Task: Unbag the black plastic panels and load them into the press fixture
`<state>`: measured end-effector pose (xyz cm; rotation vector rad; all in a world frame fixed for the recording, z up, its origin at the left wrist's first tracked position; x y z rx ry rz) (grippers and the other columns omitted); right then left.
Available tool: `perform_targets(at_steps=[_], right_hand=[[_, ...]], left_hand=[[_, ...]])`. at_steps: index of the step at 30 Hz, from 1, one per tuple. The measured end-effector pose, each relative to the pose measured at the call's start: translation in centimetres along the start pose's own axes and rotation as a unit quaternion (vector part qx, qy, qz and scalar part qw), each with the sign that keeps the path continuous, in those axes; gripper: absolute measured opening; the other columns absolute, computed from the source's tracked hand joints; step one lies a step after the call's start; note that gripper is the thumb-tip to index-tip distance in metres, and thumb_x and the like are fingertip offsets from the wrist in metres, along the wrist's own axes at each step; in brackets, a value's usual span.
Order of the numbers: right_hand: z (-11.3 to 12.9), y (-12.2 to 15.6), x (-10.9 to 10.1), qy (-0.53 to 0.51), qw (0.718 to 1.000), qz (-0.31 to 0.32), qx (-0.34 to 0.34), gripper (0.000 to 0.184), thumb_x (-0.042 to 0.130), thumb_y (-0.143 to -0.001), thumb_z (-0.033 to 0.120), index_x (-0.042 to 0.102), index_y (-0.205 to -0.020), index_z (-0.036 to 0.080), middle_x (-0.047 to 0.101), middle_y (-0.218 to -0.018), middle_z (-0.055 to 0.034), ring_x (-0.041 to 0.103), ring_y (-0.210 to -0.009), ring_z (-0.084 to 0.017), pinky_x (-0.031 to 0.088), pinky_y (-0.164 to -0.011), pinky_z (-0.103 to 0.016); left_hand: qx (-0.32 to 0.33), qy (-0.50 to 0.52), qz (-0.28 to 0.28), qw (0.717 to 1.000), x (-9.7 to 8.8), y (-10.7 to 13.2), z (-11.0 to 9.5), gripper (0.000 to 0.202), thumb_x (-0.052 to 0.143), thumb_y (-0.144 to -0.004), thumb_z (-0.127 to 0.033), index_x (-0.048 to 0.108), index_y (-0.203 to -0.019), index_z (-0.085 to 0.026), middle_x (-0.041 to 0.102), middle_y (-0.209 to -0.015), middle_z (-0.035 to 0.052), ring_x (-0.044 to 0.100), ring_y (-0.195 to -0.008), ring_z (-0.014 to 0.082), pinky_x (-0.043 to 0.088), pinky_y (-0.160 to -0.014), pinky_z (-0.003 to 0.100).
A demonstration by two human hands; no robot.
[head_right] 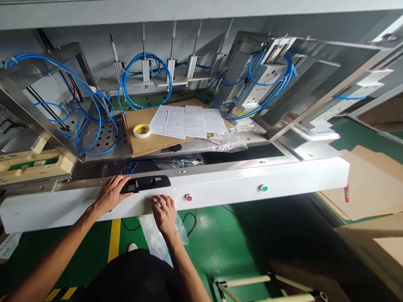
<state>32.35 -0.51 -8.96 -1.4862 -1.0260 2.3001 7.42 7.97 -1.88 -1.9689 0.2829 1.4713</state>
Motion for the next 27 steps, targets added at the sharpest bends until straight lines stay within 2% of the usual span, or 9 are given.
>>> perform_targets(at_steps=[9, 12, 16, 20, 23, 25, 27], right_hand=[[-0.4, 0.0, 0.2, -0.008, 1.0, -0.003, -0.023, 0.028, 0.057, -0.107, 0.016, 0.068, -0.131, 0.023, 0.075, -0.115, -0.0075, 0.063, -0.112, -0.024, 0.044, -0.104, -0.042], [-0.4, -0.3, 0.2, -0.008, 0.999, -0.01, -0.029, 0.025, 0.054, -0.107, 0.014, 0.068, -0.126, 0.022, 0.075, -0.112, -0.0076, 0.063, -0.111, -0.024, 0.044, -0.103, -0.042], [0.2, -1.2, -0.2, -0.004, 1.0, -0.017, -0.023, 0.021, 0.053, -0.107, 0.012, 0.067, -0.12, 0.02, 0.075, -0.11, -0.0082, 0.063, -0.111, -0.023, 0.044, -0.103, -0.042], [0.9, -2.6, -0.9, -0.004, 1.0, -0.018, -0.009, 0.017, 0.052, -0.108, 0.013, 0.065, -0.118, 0.02, 0.074, -0.106, -0.0074, 0.063, -0.107, -0.023, 0.043, -0.103, -0.041], [1.2, -3.7, -1.4, -0.004, 1.0, -0.016, -0.004, 0.016, 0.052, -0.108, 0.014, 0.063, -0.116, 0.021, 0.073, -0.103, -0.0061, 0.063, -0.104, -0.023, 0.043, -0.101, -0.041], [1.3, -4.4, -1.7, -0.003, 1.0, -0.014, -0.001, 0.015, 0.052, -0.108, 0.014, 0.062, -0.116, 0.022, 0.072, -0.102, -0.0057, 0.063, -0.102, -0.023, 0.042, -0.1, -0.041], [1.2, -5.1, -1.9, -0.004, 1.0, -0.01, 0.002, 0.015, 0.052, -0.108, 0.013, 0.062, -0.115, 0.023, 0.071, -0.101, -0.0057, 0.062, -0.101, -0.023, 0.041, -0.1, -0.042]], left_hand=[[-0.015, 0.025, 0.007, 1.0, 0.8, -0.4, 0.2, 0.051, 0.068, -0.098, -0.049, 0.059, -0.137, -0.019, 0.068, -0.119, 0.0122, 0.065, -0.108, 0.0296, 0.056, -0.095, 0.045], [-0.024, 0.035, 0.001, 0.999, 0.9, -0.6, 0.1, 0.052, 0.069, -0.097, -0.05, 0.059, -0.138, -0.02, 0.069, -0.118, 0.0121, 0.066, -0.108, 0.0299, 0.057, -0.096, 0.046], [-0.018, 0.044, -0.022, 0.999, 0.2, -0.1, 0.8, 0.073, 0.07, -0.093, -0.06, 0.05, -0.151, -0.021, 0.067, -0.133, 0.0143, 0.065, -0.119, 0.0325, 0.056, -0.103, 0.048], [-0.045, 0.048, -0.114, 0.991, -1.1, 2.6, 2.2, 0.085, 0.067, -0.093, -0.066, 0.039, -0.159, -0.021, 0.061, -0.145, 0.0181, 0.06, -0.133, 0.0352, 0.053, -0.11, 0.05], [-0.042, 0.016, -0.194, 0.98, -1.7, 5.7, 2.3, 0.085, 0.074, -0.089, -0.063, 0.044, -0.155, -0.019, 0.064, -0.137, 0.0189, 0.062, -0.13, 0.036, 0.054, -0.108, 0.051], [-0.01, -0.01, -0.213, 0.977, -1.6, 7.4, 1.7, 0.073, 0.082, -0.085, -0.055, 0.056, -0.143, -0.02, 0.068, -0.123, 0.0157, 0.065, -0.121, 0.0336, 0.056, -0.104, 0.048], [0.016, -0.02, -0.21, 0.977, -1.2, 8.6, 1.0, 0.049, 0.085, -0.085, -0.045, 0.067, -0.125, -0.022, 0.07, -0.111, 0.0112, 0.069, -0.111, 0.0292, 0.057, -0.099, 0.044]])
Point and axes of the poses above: each hand's wrist, its own y-axis away from the middle knuckle, its own x-axis out of the palm, z = x × y, the point moved 1 cm from there along -y, towards the middle knuckle
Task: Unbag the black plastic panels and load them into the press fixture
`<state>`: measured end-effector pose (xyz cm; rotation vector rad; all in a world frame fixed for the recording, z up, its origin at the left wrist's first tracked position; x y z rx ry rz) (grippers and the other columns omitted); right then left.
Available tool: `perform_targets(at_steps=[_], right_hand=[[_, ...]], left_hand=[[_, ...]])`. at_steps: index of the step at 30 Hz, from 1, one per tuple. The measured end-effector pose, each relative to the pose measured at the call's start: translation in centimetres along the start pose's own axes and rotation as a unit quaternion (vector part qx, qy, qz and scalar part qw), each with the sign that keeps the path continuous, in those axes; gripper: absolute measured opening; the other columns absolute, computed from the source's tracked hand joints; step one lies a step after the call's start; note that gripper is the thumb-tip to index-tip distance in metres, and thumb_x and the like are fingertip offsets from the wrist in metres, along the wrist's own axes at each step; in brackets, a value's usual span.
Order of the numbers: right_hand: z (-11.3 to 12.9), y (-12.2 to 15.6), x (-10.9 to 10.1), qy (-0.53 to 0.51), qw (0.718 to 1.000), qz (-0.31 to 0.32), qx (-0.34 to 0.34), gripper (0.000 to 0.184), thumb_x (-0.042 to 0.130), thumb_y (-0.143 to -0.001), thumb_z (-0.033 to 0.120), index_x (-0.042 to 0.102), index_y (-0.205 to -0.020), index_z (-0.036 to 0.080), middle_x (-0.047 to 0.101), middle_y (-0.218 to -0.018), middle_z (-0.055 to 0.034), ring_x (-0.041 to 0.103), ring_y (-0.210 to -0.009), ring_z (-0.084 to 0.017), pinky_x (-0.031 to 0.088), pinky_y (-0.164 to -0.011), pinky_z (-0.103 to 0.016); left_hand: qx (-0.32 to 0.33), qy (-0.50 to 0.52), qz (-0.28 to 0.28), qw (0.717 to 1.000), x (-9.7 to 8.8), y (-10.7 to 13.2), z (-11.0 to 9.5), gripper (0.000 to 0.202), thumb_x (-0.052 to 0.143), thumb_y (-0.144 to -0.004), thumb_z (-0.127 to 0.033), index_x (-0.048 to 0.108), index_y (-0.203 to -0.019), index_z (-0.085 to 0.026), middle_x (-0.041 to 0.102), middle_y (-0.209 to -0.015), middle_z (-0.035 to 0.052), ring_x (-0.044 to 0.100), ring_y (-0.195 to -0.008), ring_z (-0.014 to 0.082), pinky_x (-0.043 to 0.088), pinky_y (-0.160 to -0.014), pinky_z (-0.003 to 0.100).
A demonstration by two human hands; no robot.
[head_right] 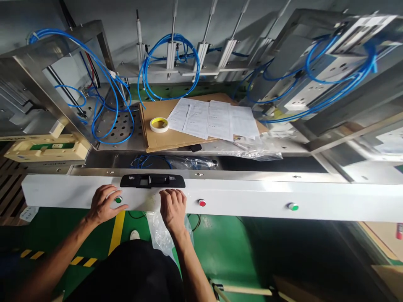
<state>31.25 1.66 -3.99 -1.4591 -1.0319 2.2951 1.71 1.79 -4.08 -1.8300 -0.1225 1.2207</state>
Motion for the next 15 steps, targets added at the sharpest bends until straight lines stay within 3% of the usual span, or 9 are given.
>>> perform_targets(at_steps=[4, 6, 10, 15], right_hand=[[-0.2, -1.2, -0.3, -0.006, 1.0, 0.02, -0.001, 0.015, 0.051, -0.107, 0.014, 0.061, -0.114, 0.023, 0.07, -0.099, -0.0056, 0.06, -0.097, -0.024, 0.04, -0.1, -0.042], [-0.3, -1.9, -0.3, -0.008, 0.999, 0.035, -0.005, 0.015, 0.049, -0.108, 0.015, 0.061, -0.112, 0.023, 0.069, -0.097, -0.006, 0.059, -0.095, -0.024, 0.04, -0.098, -0.042], [-0.7, -3.7, -0.3, -0.014, 0.997, 0.075, -0.012, 0.016, 0.047, -0.108, 0.017, 0.062, -0.109, 0.023, 0.068, -0.096, -0.0067, 0.057, -0.093, -0.025, 0.04, -0.096, -0.042], [-1.7, -6.2, 0.2, -0.05, 0.988, 0.14, -0.043, 0.016, 0.044, -0.107, 0.016, 0.059, -0.105, 0.021, 0.068, -0.113, -0.0101, 0.058, -0.113, -0.026, 0.041, -0.1, -0.04]], left_hand=[[-0.039, 0.014, -0.008, 0.999, 0.3, 0.4, -0.6, 0.012, 0.073, -0.094, -0.021, 0.073, -0.105, -0.026, 0.073, -0.098, 0.0054, 0.07, -0.095, 0.0218, 0.055, -0.09, 0.039], [-0.074, 0.025, -0.008, 0.997, 0.4, -0.1, -0.4, 0.013, 0.065, -0.097, -0.017, 0.073, -0.103, -0.026, 0.074, -0.097, 0.0049, 0.069, -0.093, 0.0211, 0.055, -0.089, 0.039], [-0.146, 0.052, 0.004, 0.988, 0.5, -1.6, 0.1, 0.017, 0.055, -0.102, -0.024, 0.071, -0.095, -0.024, 0.072, -0.097, 0.0063, 0.068, -0.094, 0.0223, 0.055, -0.089, 0.041], [-0.218, 0.063, 0.004, 0.974, 1.9, -3.5, 0.2, 0.024, 0.046, -0.102, -0.024, 0.061, -0.084, -0.023, 0.067, -0.094, 0.0065, 0.067, -0.096, 0.0224, 0.057, -0.089, 0.04]])
Point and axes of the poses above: each hand's wrist, its own y-axis away from the middle knuckle, its own x-axis out of the palm, z = x × y, the point moved 1 cm from there along -y, towards the middle knuckle
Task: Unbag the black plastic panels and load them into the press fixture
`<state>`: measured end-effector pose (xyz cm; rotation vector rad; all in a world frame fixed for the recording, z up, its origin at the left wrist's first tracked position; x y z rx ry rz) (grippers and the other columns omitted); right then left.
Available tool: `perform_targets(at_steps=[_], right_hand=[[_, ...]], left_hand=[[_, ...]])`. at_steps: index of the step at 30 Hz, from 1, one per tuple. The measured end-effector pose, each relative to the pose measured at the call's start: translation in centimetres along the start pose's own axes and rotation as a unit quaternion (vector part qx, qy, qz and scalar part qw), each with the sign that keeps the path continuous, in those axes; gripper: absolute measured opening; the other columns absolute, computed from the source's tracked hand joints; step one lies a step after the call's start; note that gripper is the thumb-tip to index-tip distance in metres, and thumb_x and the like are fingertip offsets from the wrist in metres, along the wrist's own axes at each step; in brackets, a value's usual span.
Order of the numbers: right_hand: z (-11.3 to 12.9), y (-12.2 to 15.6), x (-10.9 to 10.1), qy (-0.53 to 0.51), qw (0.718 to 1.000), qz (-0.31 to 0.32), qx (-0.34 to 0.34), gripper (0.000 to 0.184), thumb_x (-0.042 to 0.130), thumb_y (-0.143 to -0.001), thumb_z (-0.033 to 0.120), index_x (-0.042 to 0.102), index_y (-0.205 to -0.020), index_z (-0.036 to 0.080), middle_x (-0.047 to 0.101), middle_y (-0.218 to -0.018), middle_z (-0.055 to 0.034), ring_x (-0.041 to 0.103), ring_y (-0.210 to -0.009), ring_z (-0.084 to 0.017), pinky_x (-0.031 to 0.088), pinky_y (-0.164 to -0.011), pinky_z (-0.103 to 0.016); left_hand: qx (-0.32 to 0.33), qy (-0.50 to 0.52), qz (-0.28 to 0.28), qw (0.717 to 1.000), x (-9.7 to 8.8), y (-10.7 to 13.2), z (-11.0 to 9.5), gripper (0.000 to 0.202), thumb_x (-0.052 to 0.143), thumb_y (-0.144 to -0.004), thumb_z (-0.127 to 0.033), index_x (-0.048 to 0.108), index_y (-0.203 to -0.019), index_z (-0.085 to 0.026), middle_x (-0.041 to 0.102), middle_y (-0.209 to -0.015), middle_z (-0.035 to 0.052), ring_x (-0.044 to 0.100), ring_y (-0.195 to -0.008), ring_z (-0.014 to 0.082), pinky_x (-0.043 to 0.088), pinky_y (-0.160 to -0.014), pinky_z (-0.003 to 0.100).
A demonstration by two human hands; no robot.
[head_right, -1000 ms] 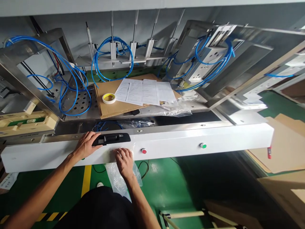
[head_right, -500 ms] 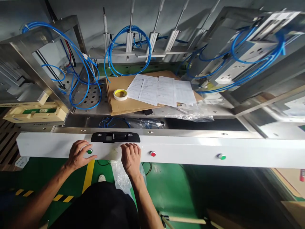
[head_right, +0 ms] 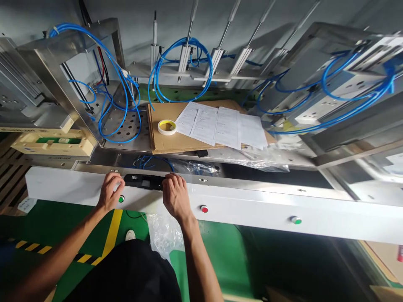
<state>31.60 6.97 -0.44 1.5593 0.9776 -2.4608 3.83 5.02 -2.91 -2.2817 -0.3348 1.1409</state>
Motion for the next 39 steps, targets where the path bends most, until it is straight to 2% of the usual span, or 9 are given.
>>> perform_targets(at_steps=[4, 7, 11, 13, 17, 23, 31, 35, 39], right_hand=[[-0.6, -0.9, 0.4, -0.006, 1.0, 0.024, -0.004, 0.015, 0.043, -0.106, 0.016, 0.056, -0.101, 0.021, 0.067, -0.106, -0.0076, 0.06, -0.09, -0.022, 0.041, -0.085, -0.037], [-0.7, -0.9, 0.7, -0.004, 1.0, 0.029, 0.002, 0.011, 0.047, -0.102, 0.015, 0.056, -0.101, 0.021, 0.067, -0.104, -0.0067, 0.059, -0.089, -0.022, 0.04, -0.082, -0.037], [-0.7, -0.9, 1.0, 0.004, 0.999, 0.034, 0.011, 0.015, 0.049, -0.098, 0.014, 0.058, -0.108, 0.02, 0.067, -0.104, -0.0078, 0.059, -0.091, -0.024, 0.039, -0.083, -0.038], [-0.8, -0.9, 1.1, 0.01, 0.999, 0.033, 0.015, 0.019, 0.048, -0.098, 0.014, 0.06, -0.112, 0.019, 0.068, -0.105, -0.0092, 0.06, -0.092, -0.026, 0.039, -0.084, -0.039], [-0.8, -0.9, 1.0, 0.01, 1.0, 0.025, 0.015, 0.03, 0.039, -0.106, 0.017, 0.06, -0.127, 0.018, 0.071, -0.107, -0.0102, 0.062, -0.094, -0.026, 0.041, -0.085, -0.04], [1.1, 1.3, -0.6, 0.012, 0.999, -0.037, -0.003, 0.038, 0.048, -0.111, 0.033, 0.056, -0.145, 0.018, 0.068, -0.134, -0.0146, 0.057, -0.13, -0.03, 0.033, -0.119, -0.051], [1.8, 1.7, -0.5, 0.048, 0.996, 0.018, -0.068, 0.038, 0.047, -0.108, 0.013, 0.063, -0.142, 0.02, 0.069, -0.125, -0.0123, 0.058, -0.111, -0.027, 0.044, -0.098, -0.042], [1.2, 0.0, -1.2, 0.032, 0.996, 0.064, -0.057, 0.032, 0.049, -0.106, 0.012, 0.066, -0.132, 0.019, 0.069, -0.119, -0.0111, 0.056, -0.105, -0.027, 0.043, -0.092, -0.041], [0.7, -1.5, -1.2, 0.04, 0.995, 0.084, -0.023, 0.036, 0.054, -0.098, 0.011, 0.063, -0.132, 0.017, 0.069, -0.11, -0.0109, 0.056, -0.101, -0.028, 0.041, -0.09, -0.042]], left_hand=[[-0.056, -0.032, -0.051, 0.997, 0.8, 0.0, -0.8, 0.01, 0.051, -0.101, -0.025, 0.06, -0.1, -0.021, 0.067, -0.089, 0.0069, 0.066, -0.088, 0.0261, 0.055, -0.085, 0.046], [-0.023, -0.09, -0.081, 0.992, 0.7, 0.9, -2.2, 0.024, 0.06, -0.1, -0.029, 0.06, -0.122, -0.019, 0.072, -0.111, 0.0146, 0.068, -0.109, 0.0323, 0.052, -0.098, 0.052], [0.162, -0.137, 0.075, 0.974, 1.5, 1.3, -3.9, 0.051, 0.06, -0.103, -0.036, 0.049, -0.151, -0.022, 0.061, -0.153, 0.0156, 0.053, -0.146, 0.0328, 0.04, -0.123, 0.054], [0.19, -0.147, 0.154, 0.958, 2.4, 0.7, -3.9, 0.06, 0.055, -0.105, -0.04, 0.04, -0.16, -0.02, 0.051, -0.163, 0.0152, 0.045, -0.154, 0.0318, 0.035, -0.127, 0.054], [0.189, -0.165, 0.208, 0.945, 3.8, -0.6, -2.8, 0.053, 0.047, -0.108, -0.036, 0.046, -0.157, -0.016, 0.053, -0.162, 0.0161, 0.049, -0.151, 0.0316, 0.039, -0.125, 0.052], [0.21, -0.134, 0.264, 0.932, 2.6, -1.7, -2.7, 0.047, 0.046, -0.107, -0.032, 0.053, -0.152, -0.02, 0.06, -0.154, 0.0165, 0.057, -0.141, 0.0312, 0.045, -0.117, 0.05], [0.195, -0.052, 0.345, 0.917, 1.0, -5.0, -3.7, 0.037, 0.048, -0.106, -0.034, 0.064, -0.136, -0.019, 0.073, -0.13, 0.0123, 0.067, -0.12, 0.026, 0.053, -0.109, 0.043], [0.194, -0.042, 0.318, 0.927, 1.1, -5.6, -3.6, 0.043, 0.045, -0.107, -0.038, 0.06, -0.143, -0.02, 0.07, -0.141, 0.0126, 0.059, -0.139, 0.0266, 0.046, -0.12, 0.047], [0.184, -0.074, 0.247, 0.948, 1.0, -5.5, -4.1, 0.047, 0.041, -0.109, -0.039, 0.053, -0.149, -0.018, 0.069, -0.142, 0.0156, 0.065, -0.132, 0.0282, 0.047, -0.118, 0.051]])
Point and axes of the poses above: each hand's wrist, its own y-axis away from the middle knuckle, its own x-axis out of the palm, z = x × y, the point moved 1 cm from there along -y, towards the middle knuckle
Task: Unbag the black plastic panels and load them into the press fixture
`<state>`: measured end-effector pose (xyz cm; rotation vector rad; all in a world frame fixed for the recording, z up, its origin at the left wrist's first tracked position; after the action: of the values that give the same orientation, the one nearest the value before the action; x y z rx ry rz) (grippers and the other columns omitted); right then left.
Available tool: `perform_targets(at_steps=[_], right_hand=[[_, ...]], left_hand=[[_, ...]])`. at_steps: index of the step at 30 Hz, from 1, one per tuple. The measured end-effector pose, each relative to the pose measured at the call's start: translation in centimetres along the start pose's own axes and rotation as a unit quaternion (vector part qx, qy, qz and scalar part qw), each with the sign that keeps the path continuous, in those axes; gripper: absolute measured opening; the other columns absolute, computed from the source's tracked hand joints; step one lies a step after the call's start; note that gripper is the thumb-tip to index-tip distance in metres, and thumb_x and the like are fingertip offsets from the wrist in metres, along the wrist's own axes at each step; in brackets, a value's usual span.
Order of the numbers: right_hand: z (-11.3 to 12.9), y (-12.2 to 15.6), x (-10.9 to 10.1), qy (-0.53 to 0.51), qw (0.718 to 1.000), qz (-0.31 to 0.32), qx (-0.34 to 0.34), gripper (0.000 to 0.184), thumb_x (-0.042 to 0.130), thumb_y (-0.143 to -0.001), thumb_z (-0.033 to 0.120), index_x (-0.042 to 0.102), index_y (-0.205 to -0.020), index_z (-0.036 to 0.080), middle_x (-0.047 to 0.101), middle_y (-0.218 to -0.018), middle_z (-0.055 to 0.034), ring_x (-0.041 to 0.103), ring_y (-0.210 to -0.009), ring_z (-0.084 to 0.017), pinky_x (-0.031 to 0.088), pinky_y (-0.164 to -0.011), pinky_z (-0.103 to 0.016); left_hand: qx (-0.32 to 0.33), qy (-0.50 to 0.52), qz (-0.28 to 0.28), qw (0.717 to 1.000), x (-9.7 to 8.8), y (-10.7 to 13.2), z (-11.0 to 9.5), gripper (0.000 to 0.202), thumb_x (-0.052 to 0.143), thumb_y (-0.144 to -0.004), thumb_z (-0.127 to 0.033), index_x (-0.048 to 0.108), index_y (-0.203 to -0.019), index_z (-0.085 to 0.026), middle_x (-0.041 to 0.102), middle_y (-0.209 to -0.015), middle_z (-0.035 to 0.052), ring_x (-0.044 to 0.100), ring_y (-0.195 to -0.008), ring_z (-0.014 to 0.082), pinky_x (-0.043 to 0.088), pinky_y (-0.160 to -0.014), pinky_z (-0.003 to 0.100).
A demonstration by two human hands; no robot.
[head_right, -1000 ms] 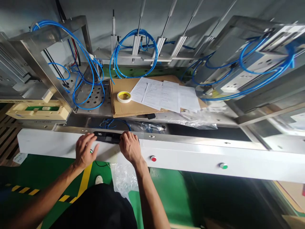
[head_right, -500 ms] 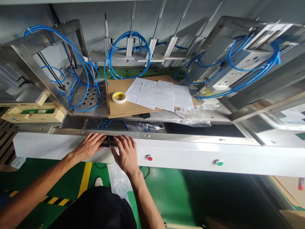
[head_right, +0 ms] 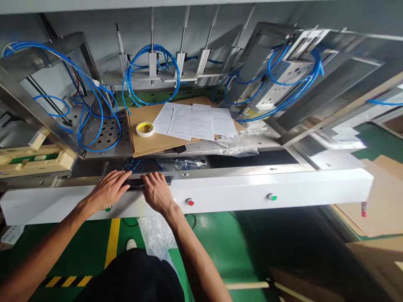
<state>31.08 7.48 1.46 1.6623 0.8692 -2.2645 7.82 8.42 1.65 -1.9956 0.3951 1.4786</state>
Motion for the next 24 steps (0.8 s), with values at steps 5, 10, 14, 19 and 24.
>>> perform_targets(at_steps=[5, 10, 14, 19, 24], right_hand=[[-1.0, -2.0, 1.2, 0.007, 0.999, 0.014, 0.032, 0.017, 0.06, -0.094, 0.02, 0.065, -0.11, 0.017, 0.068, -0.097, -0.0099, 0.056, -0.09, -0.027, 0.041, -0.082, -0.041], [-1.3, -2.8, 2.5, -0.007, 0.999, -0.004, 0.052, 0.007, 0.06, -0.095, 0.023, 0.065, -0.091, 0.02, 0.068, -0.101, -0.0113, 0.058, -0.096, -0.027, 0.045, -0.089, -0.043], [-0.5, -1.7, 2.2, -0.036, 0.995, -0.057, 0.073, 0.015, 0.054, -0.099, 0.02, 0.069, -0.101, 0.019, 0.068, -0.125, -0.0133, 0.052, -0.127, -0.031, 0.028, -0.121, -0.056], [3.5, 4.0, 2.3, -0.039, 0.978, -0.113, 0.171, 0.026, 0.054, -0.102, 0.022, 0.064, -0.125, 0.021, 0.071, -0.118, -0.0074, 0.061, -0.11, -0.022, 0.043, -0.109, -0.044], [8.4, 9.6, 5.9, -0.161, 0.896, -0.188, 0.369, 0.038, 0.055, -0.103, 0.032, 0.057, -0.139, 0.018, 0.073, -0.108, -0.0095, 0.067, -0.1, -0.024, 0.053, -0.091, -0.041]], left_hand=[[0.003, -0.006, -0.042, 0.999, 1.0, 0.7, -0.5, 0.049, 0.056, -0.104, -0.044, 0.05, -0.146, -0.02, 0.07, -0.138, 0.0164, 0.068, -0.124, 0.0317, 0.052, -0.111, 0.052], [0.002, 0.007, -0.019, 1.0, 3.0, 1.0, 0.4, 0.059, 0.071, -0.094, -0.047, 0.048, -0.143, -0.021, 0.07, -0.135, 0.0164, 0.068, -0.123, 0.0341, 0.056, -0.103, 0.05], [0.024, 0.007, -0.02, 0.999, 3.3, 0.8, 0.7, 0.05, 0.067, -0.097, -0.044, 0.051, -0.138, -0.021, 0.07, -0.131, 0.0161, 0.068, -0.122, 0.0334, 0.058, -0.1, 0.047], [0.072, 0.002, -0.06, 0.996, 3.5, 2.3, 1.4, 0.047, 0.053, -0.101, -0.055, 0.056, -0.135, -0.023, 0.075, -0.118, 0.0132, 0.074, -0.105, 0.0336, 0.06, -0.082, 0.044], [0.121, 0.035, -0.033, 0.992, 5.3, 3.4, 4.3, 0.054, 0.043, -0.1, -0.066, 0.072, -0.115, -0.022, 0.078, -0.118, 0.0138, 0.073, -0.108, 0.0367, 0.059, -0.086, 0.05]])
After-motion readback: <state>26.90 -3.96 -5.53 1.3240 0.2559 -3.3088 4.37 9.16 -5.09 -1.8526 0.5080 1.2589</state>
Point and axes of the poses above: each hand's wrist, its own y-axis away from the middle knuckle, its own x-axis out of the palm, z = x × y, the point moved 1 cm from there along -y, towards the middle knuckle
